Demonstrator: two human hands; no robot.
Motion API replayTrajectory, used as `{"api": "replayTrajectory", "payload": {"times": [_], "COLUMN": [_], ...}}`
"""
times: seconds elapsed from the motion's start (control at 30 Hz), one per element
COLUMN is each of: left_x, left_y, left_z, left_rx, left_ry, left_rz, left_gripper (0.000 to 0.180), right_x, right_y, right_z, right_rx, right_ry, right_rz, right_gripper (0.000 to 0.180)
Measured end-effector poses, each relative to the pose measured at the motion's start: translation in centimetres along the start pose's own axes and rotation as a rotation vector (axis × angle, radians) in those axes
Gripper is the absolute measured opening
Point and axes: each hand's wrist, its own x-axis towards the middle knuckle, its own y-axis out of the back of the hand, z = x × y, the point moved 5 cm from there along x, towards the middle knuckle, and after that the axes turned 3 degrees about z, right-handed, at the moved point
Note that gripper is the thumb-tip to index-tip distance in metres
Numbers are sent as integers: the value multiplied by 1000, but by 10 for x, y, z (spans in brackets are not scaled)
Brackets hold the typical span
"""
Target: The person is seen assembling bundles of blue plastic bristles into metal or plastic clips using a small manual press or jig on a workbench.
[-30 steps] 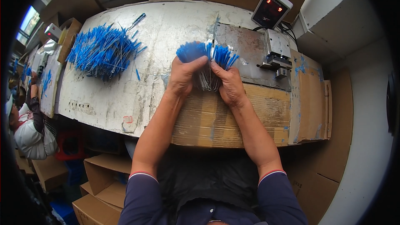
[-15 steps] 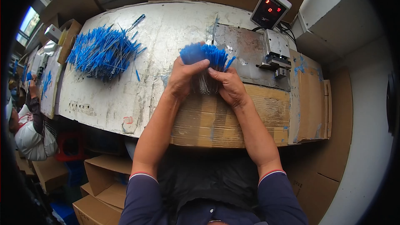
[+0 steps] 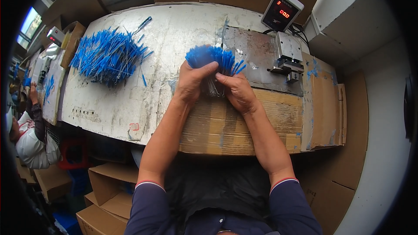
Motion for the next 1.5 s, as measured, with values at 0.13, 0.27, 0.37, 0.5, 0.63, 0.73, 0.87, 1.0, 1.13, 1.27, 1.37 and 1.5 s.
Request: {"api": "replayTrajectory", "payload": {"times": [0.13, 0.27, 0.37, 0.5, 0.63, 0.73, 0.87, 1.0, 1.13, 1.27, 1.37, 1.5], "left_x": [-5, -10, -14, -18, -24, -24, -25, -40, -47, -59, -64, -71], "left_y": [-11, -14, -19, -19, -12, -12, -18, -42, -61, -83, -97, -107], "left_z": [6, 15, 14, 16, 10, 14, 19, 70, 77, 75, 78, 61], "left_rx": [85, 255, 282, 280, 410, 507, 662, 582, 1252, 1490, 1535, 1817], "left_ry": [-70, -157, -136, -99, -43, -16, -36, -330, -521, -603, -633, -638], "left_rz": [-49, -171, -235, -276, -337, -357, -354, -337, -347, -454, -513, -525], "left_gripper": [56, 64, 67, 71, 62, 63, 75, 114, 80, 65, 61, 59], "right_x": [-2, -8, -6, -6, -9, -7, -5, -12, 10, 6, 4, 3], "right_y": [-1, -11, -12, -9, -22, -15, -13, -21, -13, -5, -5, -2], "right_z": [0, -3, -3, -1, -11, -5, 3, -14, 12, 18, 20, 24], "right_rx": [-133, -316, -434, -514, -479, -516, -571, -396, -509, -436, -448, -428], "right_ry": [106, 176, 278, 332, 537, 515, 456, 421, 362, 289, 264, 276], "right_rz": [-7, -16, 7, 7, -12, -31, -47, 26, -76, -102, -169, -186], "right_gripper": [35, 30, 31, 33, 45, 31, 32, 27, 16, 15, 17, 28]}}
